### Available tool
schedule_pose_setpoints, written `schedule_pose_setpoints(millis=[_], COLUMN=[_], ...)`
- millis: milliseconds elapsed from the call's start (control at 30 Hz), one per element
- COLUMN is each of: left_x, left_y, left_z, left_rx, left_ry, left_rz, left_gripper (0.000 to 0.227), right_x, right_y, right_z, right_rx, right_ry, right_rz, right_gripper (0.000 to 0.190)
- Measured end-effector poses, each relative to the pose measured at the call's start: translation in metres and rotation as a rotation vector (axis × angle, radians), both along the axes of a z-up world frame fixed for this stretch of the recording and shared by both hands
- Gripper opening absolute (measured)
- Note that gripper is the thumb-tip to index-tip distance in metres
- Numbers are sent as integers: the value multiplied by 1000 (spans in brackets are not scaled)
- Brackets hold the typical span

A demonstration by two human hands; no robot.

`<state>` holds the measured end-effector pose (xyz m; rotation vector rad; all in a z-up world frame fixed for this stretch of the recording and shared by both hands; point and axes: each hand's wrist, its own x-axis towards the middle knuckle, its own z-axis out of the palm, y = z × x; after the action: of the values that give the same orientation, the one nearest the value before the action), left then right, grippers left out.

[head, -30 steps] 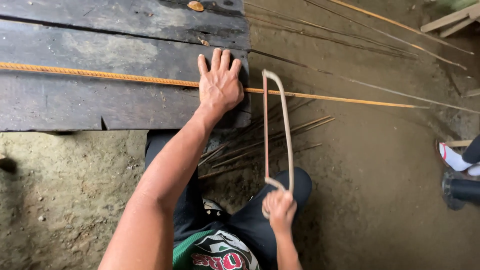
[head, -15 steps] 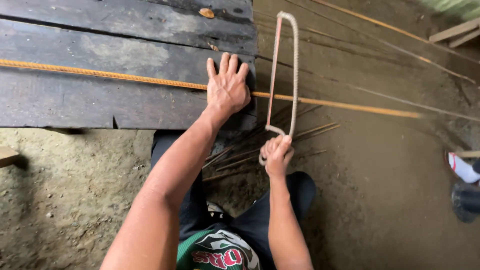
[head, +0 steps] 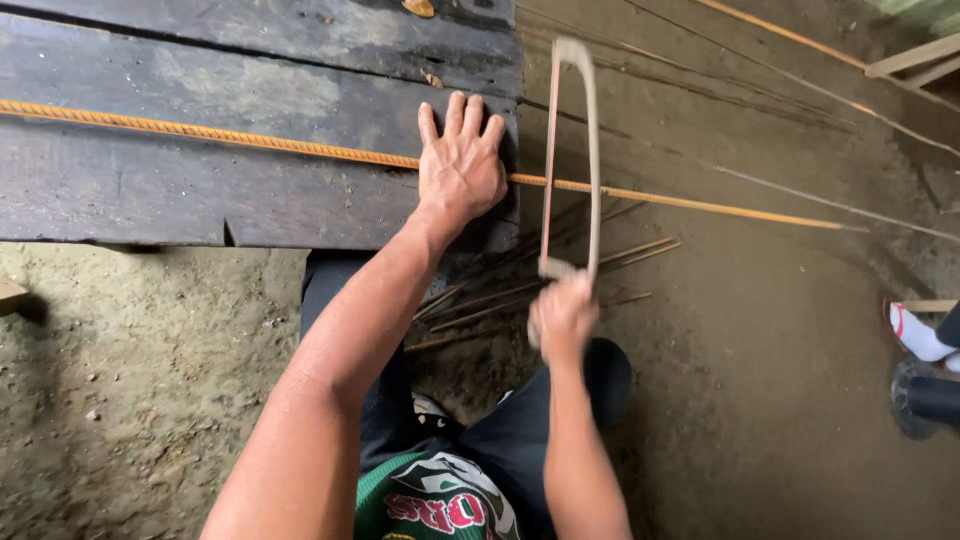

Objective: Sawing a thin wooden rod and aligning it with others on a workbench

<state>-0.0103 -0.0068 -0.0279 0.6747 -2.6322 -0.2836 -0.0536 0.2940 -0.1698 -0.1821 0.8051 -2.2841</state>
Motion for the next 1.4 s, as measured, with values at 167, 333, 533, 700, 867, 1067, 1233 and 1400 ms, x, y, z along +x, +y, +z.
schedule_pose_setpoints(millis=[167, 333, 533, 700, 867, 1067, 1233, 1400], left_x=[2, 3, 4, 11, 7, 7, 6, 3], left_y=[-1, 2, 3, 6, 6, 8, 12, 11], left_z=[6, 5, 3, 30, 27, 26, 33, 34], left_rx=[27, 44, -114, 70, 66, 87, 64, 102], left_ry=[-30, -108, 49, -127, -143, -182, -198, -272], left_rz=[-2, -12, 5, -15, -4, 10, -13, 22], left_gripper=[48, 50, 46, 46, 49, 51, 52, 55], right_x=[2, 83, 142, 41, -4, 92, 165, 82], right_y=[-94, 10, 81, -24, -94, 14, 93, -22], right_z=[93, 97, 109, 85, 132, 125, 87, 175], right_rx=[531, 630, 829, 756, 1012, 793, 1265, 1242], right_ry=[352, 437, 517, 338, 616, 529, 920, 550], right_rz=[-320, -223, -296, -265, -371, -233, -571, -272], right_gripper=[55, 63, 56, 54, 63, 43, 30, 58])
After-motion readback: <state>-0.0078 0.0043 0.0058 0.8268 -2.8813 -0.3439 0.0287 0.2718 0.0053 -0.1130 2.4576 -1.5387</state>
